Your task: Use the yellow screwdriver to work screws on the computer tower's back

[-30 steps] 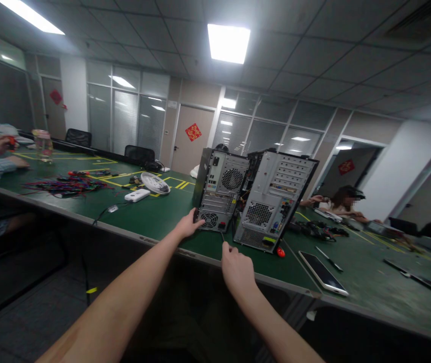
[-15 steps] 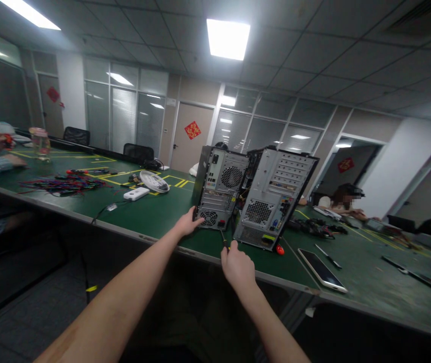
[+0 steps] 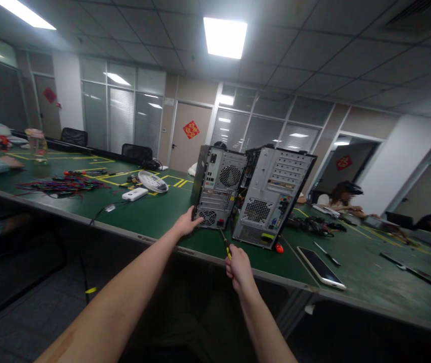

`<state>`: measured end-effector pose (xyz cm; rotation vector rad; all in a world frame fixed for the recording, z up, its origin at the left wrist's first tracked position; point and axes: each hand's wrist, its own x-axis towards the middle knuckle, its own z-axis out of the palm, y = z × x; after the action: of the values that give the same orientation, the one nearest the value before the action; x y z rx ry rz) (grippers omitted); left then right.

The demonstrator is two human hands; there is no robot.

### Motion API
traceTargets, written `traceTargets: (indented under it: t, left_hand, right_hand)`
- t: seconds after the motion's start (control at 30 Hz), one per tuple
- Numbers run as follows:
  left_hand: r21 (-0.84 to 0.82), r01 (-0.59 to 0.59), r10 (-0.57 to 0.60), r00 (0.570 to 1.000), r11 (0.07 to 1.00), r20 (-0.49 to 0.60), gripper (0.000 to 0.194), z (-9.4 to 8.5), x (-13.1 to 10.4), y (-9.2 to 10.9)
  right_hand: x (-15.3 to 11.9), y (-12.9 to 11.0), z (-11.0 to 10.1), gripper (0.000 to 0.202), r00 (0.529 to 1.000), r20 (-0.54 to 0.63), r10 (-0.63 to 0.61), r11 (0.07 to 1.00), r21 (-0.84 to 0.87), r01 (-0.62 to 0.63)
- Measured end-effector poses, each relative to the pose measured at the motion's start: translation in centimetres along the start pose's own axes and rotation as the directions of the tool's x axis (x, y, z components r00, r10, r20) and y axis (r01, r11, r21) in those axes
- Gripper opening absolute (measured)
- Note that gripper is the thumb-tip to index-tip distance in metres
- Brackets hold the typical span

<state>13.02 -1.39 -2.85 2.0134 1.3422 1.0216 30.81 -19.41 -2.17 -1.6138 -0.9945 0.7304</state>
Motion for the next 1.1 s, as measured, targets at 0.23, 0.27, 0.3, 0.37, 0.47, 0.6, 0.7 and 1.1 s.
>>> traceTargets:
  t: [0.23,0.27,0.3,0.37,0.47,0.6,0.7,1.1]
  left_hand:
    - [-0.007,-0.004,0.004,1.000,1.000,-0.008,0.086,0.3,0.2,-0.3]
    - [-0.003,-0.005,0.005,1.000,1.000,-0.011,0.085,0.3,0.2,-0.3]
    - [0.000,-0.007,0.007,1.000,1.000,-0.013,0.085,0.3,0.2,-0.2]
    - [0.005,-0.009,0.009,1.000,1.000,-0.012,0.085,0.2,0.1,-0.1]
    - [0.003,-0.008,0.008,1.000,1.000,-0.006,0.085,0.1,0.0,0.0]
    - [-0.009,0.001,-0.001,1.000,1.000,-0.003,0.085,-0.1,-0.1,0.2]
    - [-0.015,0.007,-0.007,1.000,1.000,-0.002,0.085,-0.1,-0.2,0.3]
    - [-0.002,0.005,-0.005,1.000,1.000,0.005,0.087,0.0,0.1,0.0]
  right_hand:
    - [-0.4,-0.7,0.7,0.034,0.983,0.099,0.154,0.913,0.366,-0.180]
    - [-0.4,-0.8,0.8,0.034,0.983,0.098,0.155,0.906,0.383,-0.181]
    - [-0.4,-0.8,0.8,0.035,0.984,0.091,0.152,0.903,0.391,-0.176]
    - [-0.3,-0.8,0.9,0.035,0.988,0.070,0.140,0.910,0.385,-0.156]
    - [-0.2,-0.5,0.9,0.030,0.993,0.036,0.111,0.943,0.312,-0.117]
    - [-0.1,0.0,0.5,0.020,0.998,-0.035,0.052,0.994,0.100,-0.049]
    - [-0.3,-0.3,-0.1,0.014,0.995,-0.091,-0.030,0.992,-0.127,0.019]
    - [-1.5,-1.6,-0.6,0.025,0.934,-0.113,-0.339,0.690,-0.705,0.165]
